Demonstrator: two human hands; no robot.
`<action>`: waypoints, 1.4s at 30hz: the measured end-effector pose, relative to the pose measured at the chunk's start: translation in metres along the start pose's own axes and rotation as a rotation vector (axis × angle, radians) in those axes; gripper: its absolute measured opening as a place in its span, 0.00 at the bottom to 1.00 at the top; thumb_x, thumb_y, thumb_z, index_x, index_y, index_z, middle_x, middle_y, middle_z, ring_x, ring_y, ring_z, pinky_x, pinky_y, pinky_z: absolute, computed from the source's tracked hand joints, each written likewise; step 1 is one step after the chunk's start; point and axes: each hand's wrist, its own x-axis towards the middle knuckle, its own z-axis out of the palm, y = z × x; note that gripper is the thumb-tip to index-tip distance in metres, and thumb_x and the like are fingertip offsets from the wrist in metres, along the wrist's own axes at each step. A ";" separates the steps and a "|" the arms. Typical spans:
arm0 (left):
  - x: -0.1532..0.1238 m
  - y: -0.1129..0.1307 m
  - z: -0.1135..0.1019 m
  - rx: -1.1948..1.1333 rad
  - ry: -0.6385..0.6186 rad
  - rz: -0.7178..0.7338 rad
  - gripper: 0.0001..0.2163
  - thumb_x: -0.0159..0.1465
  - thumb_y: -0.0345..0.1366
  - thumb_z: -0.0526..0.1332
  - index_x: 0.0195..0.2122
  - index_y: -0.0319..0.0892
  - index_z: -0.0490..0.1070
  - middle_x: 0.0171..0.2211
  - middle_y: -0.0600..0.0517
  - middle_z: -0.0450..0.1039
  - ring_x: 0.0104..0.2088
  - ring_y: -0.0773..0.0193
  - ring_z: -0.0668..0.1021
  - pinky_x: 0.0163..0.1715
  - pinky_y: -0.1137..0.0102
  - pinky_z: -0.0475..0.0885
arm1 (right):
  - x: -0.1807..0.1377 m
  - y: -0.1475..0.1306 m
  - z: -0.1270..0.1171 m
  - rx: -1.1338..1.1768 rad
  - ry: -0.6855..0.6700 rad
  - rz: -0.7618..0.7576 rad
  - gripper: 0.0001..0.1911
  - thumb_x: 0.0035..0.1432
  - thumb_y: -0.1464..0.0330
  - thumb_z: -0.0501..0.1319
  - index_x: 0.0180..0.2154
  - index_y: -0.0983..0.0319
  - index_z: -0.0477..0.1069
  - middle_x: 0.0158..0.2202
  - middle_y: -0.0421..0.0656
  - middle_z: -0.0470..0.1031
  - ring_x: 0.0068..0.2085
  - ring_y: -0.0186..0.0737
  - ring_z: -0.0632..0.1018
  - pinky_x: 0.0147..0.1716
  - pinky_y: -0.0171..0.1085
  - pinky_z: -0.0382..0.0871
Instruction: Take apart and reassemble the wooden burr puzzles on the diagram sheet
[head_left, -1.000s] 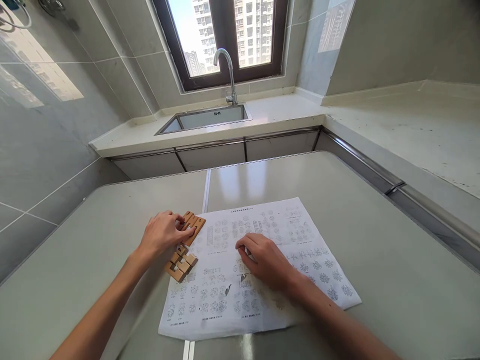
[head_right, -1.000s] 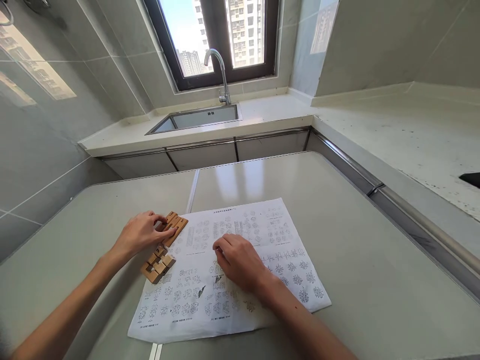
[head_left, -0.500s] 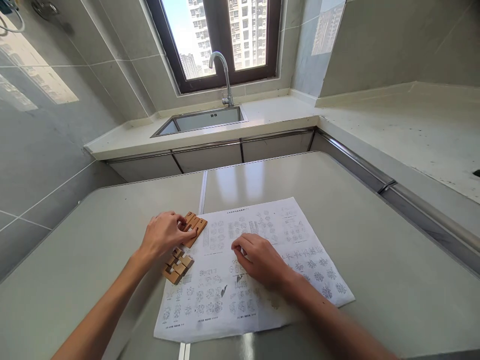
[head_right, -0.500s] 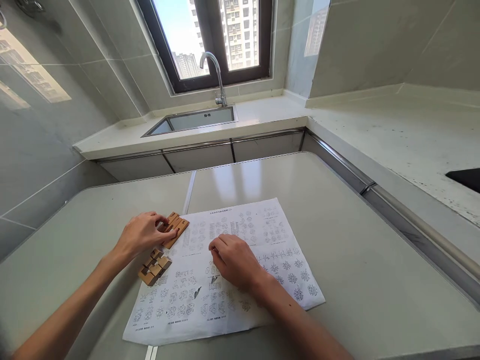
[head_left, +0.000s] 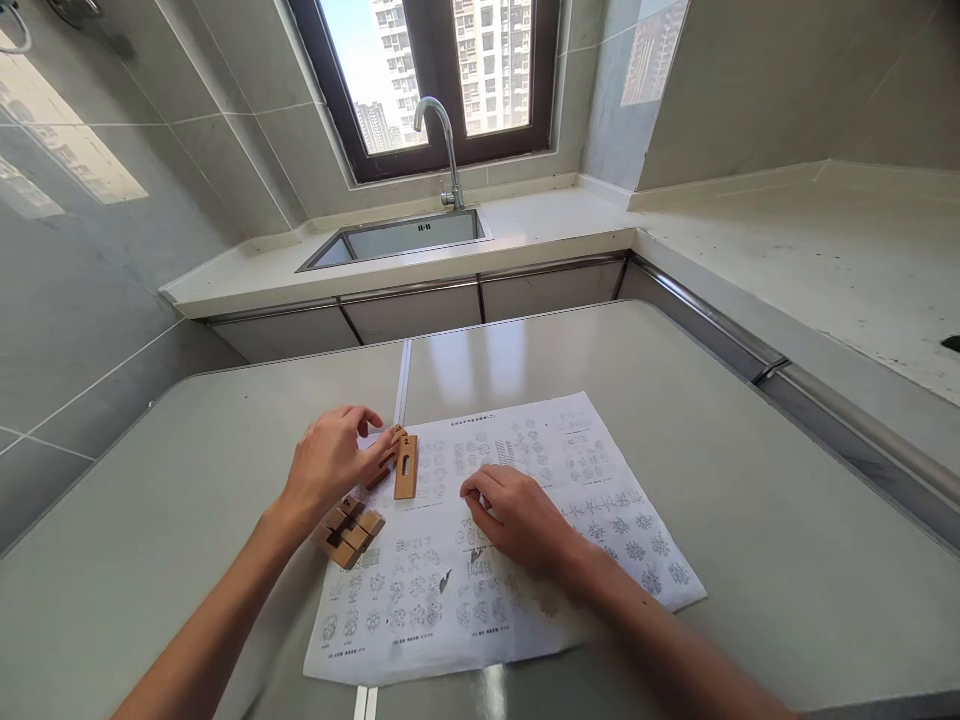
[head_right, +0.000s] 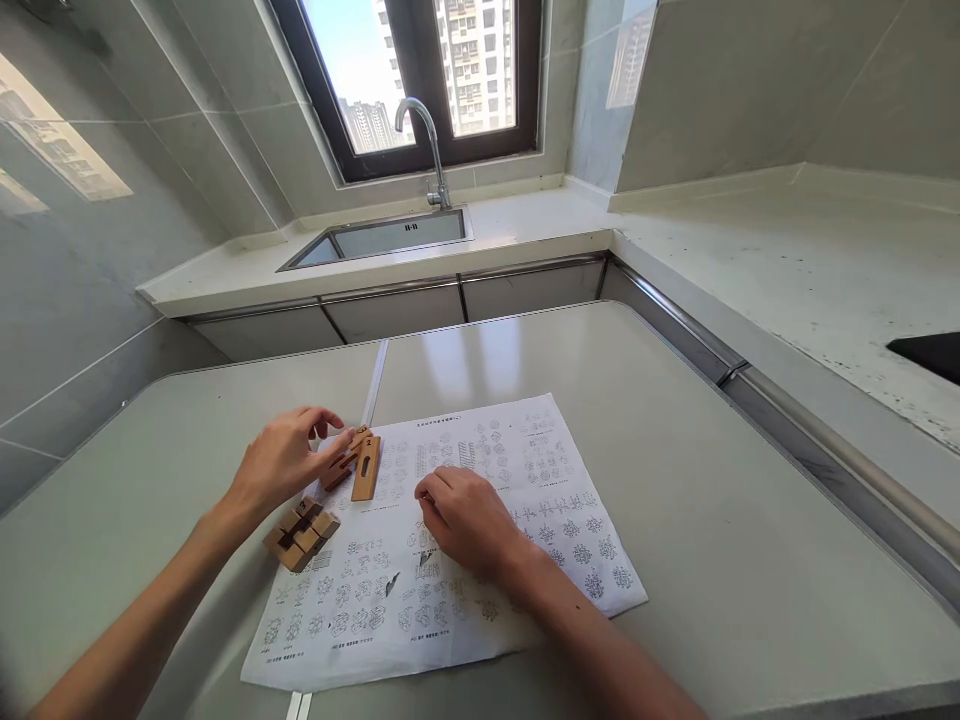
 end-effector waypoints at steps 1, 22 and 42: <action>0.000 -0.003 0.001 0.006 -0.008 -0.019 0.21 0.65 0.58 0.59 0.41 0.46 0.78 0.45 0.45 0.83 0.45 0.47 0.81 0.37 0.62 0.70 | 0.000 0.000 0.000 0.000 0.001 -0.002 0.10 0.67 0.80 0.59 0.39 0.59 0.72 0.38 0.43 0.80 0.37 0.42 0.78 0.38 0.40 0.71; -0.050 0.034 0.035 -0.323 -0.314 0.179 0.19 0.68 0.53 0.63 0.51 0.46 0.75 0.54 0.45 0.74 0.39 0.55 0.81 0.38 0.61 0.76 | -0.005 -0.007 -0.002 0.029 0.069 0.089 0.28 0.61 0.66 0.71 0.59 0.58 0.65 0.54 0.52 0.71 0.54 0.55 0.76 0.53 0.54 0.78; -0.062 0.064 0.044 -0.176 -0.331 0.011 0.14 0.75 0.46 0.52 0.34 0.45 0.64 0.32 0.48 0.77 0.28 0.55 0.77 0.29 0.65 0.60 | -0.002 0.002 -0.014 0.062 0.233 0.119 0.38 0.53 0.59 0.78 0.59 0.56 0.63 0.56 0.51 0.73 0.56 0.58 0.74 0.56 0.56 0.74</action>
